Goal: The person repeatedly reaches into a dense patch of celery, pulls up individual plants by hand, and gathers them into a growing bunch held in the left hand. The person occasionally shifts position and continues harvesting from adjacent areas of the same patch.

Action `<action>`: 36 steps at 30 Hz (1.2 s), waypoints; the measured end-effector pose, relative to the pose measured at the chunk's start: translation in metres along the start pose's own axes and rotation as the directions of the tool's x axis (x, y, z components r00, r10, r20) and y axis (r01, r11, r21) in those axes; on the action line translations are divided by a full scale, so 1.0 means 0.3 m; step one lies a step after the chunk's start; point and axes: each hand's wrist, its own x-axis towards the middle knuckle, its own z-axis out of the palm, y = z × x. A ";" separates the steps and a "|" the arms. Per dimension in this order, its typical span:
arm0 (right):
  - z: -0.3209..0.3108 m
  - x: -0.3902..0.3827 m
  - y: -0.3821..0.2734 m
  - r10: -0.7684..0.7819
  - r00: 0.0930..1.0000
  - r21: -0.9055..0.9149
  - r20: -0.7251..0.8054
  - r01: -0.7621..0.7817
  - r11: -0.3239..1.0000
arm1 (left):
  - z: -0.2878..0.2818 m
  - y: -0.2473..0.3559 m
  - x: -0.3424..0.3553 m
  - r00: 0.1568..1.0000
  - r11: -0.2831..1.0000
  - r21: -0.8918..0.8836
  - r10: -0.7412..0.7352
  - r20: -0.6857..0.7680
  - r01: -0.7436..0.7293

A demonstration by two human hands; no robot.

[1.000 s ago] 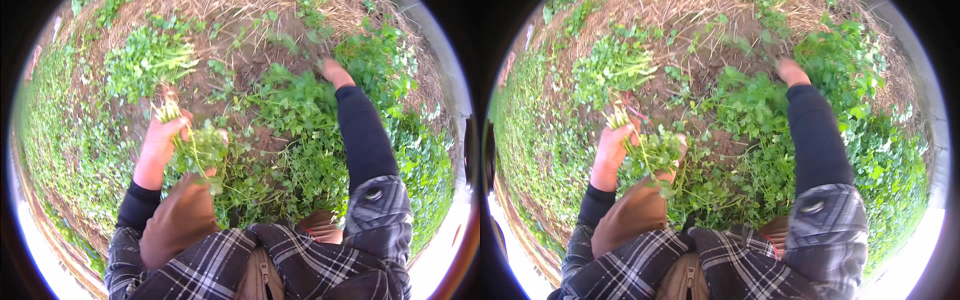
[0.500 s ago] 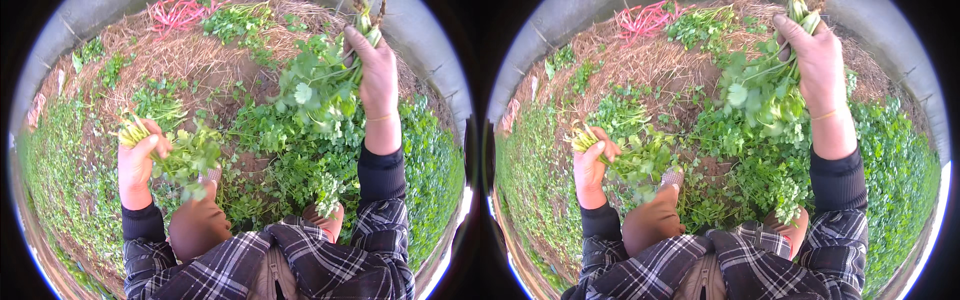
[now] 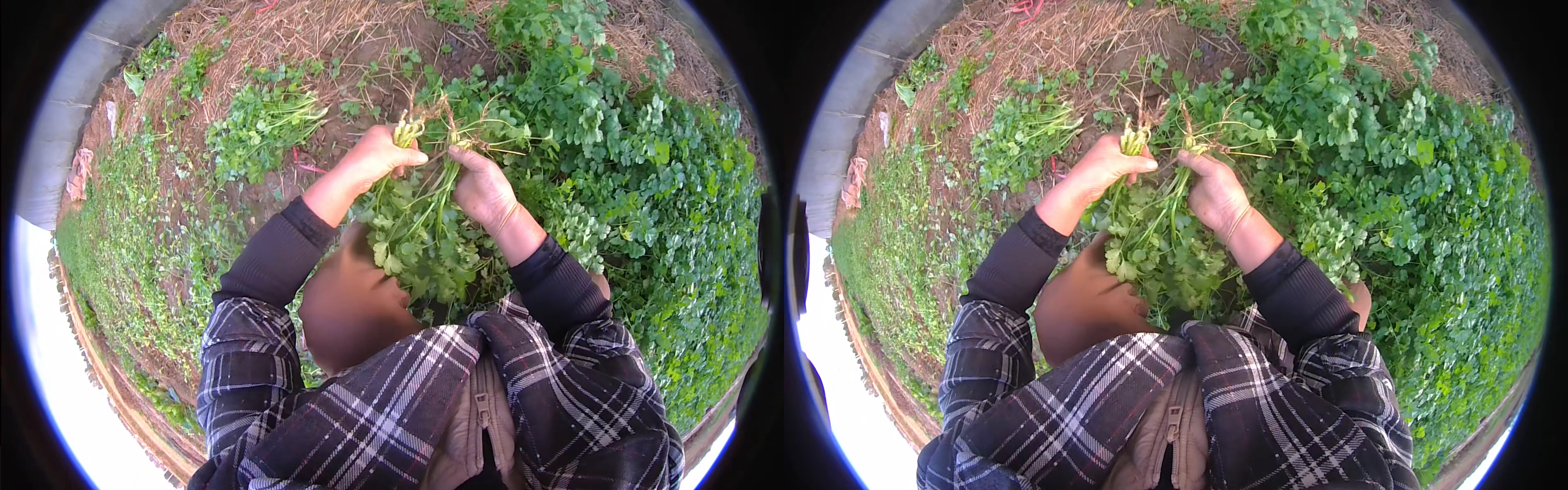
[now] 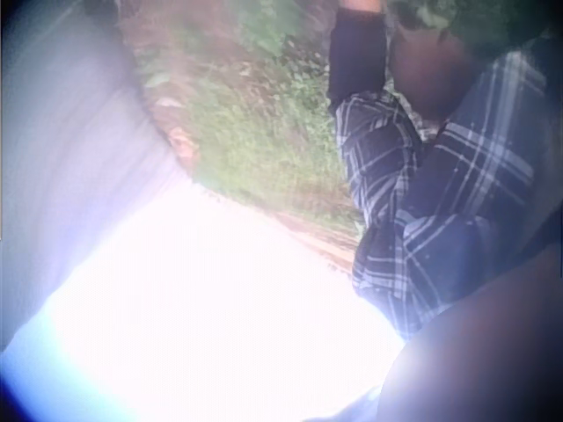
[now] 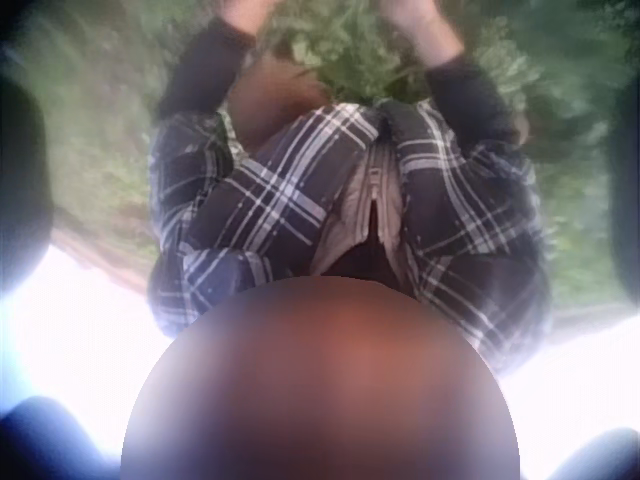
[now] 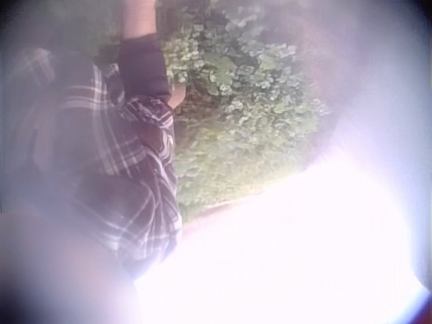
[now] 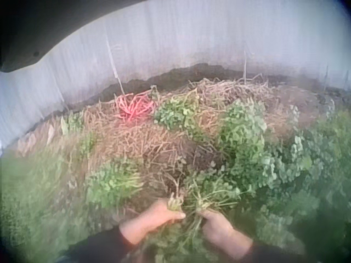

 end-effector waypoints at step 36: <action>-0.708 0.186 0.439 -0.390 0.784 -0.741 -0.484 -0.129 0.659 | -0.022 -0.649 0.265 0.979 0.964 -0.169 -0.200 0.036 0.203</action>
